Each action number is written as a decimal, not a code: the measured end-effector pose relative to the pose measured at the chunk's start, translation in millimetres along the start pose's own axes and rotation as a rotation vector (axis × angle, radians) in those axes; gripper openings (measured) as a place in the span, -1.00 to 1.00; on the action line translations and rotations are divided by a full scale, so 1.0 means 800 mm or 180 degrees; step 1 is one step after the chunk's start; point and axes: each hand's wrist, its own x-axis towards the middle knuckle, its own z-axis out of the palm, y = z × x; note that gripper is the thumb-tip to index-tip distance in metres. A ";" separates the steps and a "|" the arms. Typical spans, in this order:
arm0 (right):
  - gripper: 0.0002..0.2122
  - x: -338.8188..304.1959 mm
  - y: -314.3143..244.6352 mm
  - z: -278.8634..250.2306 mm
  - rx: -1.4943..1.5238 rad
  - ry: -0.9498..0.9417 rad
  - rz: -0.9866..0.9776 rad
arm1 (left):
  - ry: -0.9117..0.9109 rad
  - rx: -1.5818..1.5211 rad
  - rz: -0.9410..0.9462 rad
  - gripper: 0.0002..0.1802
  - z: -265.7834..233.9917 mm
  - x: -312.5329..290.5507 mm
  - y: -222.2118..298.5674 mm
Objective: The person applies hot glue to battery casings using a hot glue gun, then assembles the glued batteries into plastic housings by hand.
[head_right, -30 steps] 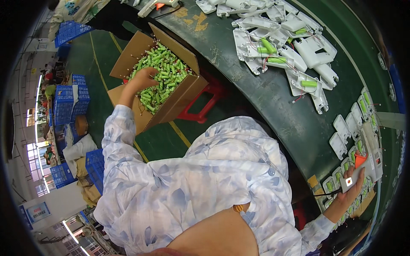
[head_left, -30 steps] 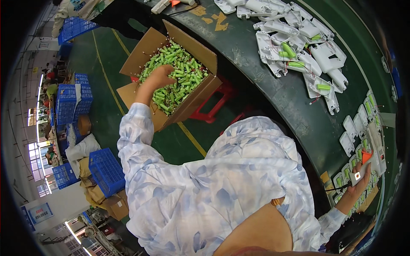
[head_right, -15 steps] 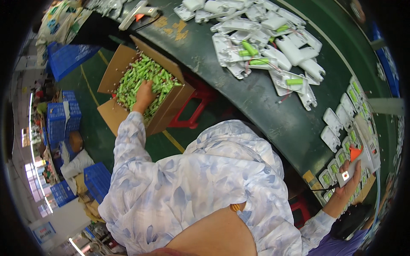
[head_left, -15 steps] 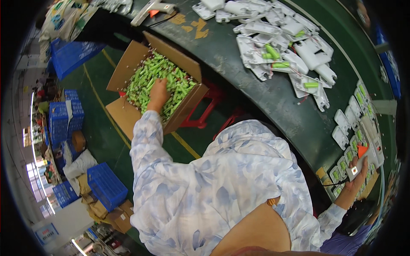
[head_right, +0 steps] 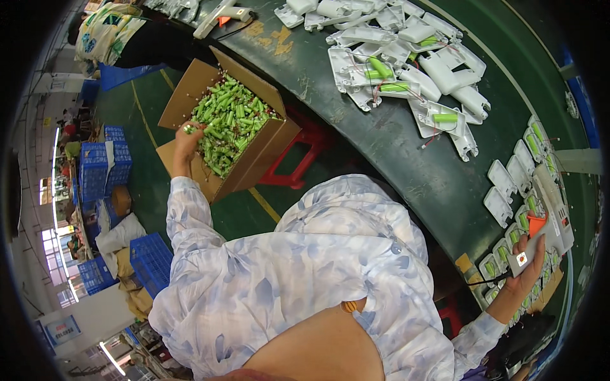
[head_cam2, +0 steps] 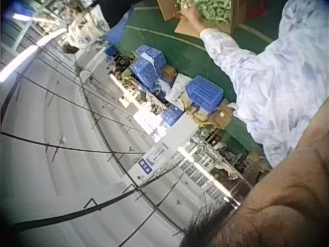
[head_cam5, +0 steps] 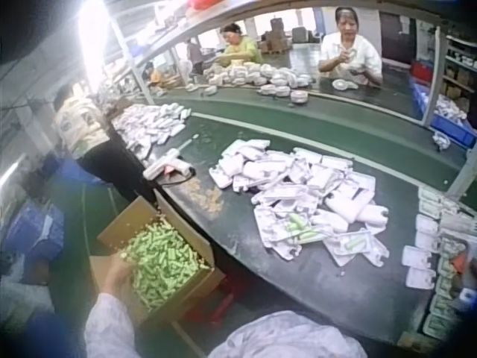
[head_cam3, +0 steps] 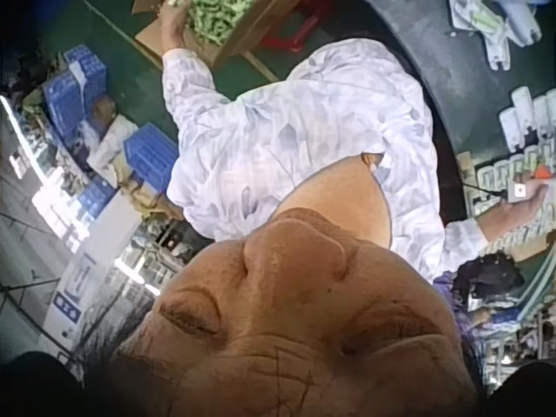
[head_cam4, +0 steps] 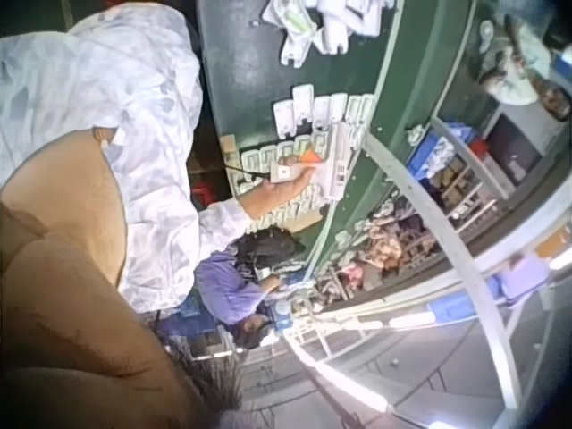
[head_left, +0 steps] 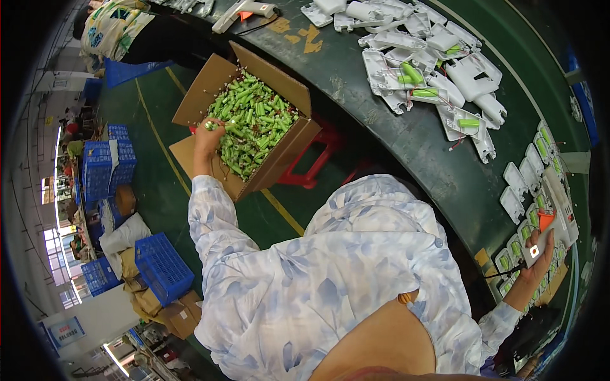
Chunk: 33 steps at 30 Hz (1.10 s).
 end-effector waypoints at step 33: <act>-0.59 -0.054 -0.021 0.088 0.0337 0.0001 -0.0349 | -0.3116 -0.0766 0.2262 -0.81 0.324 -0.098 0.426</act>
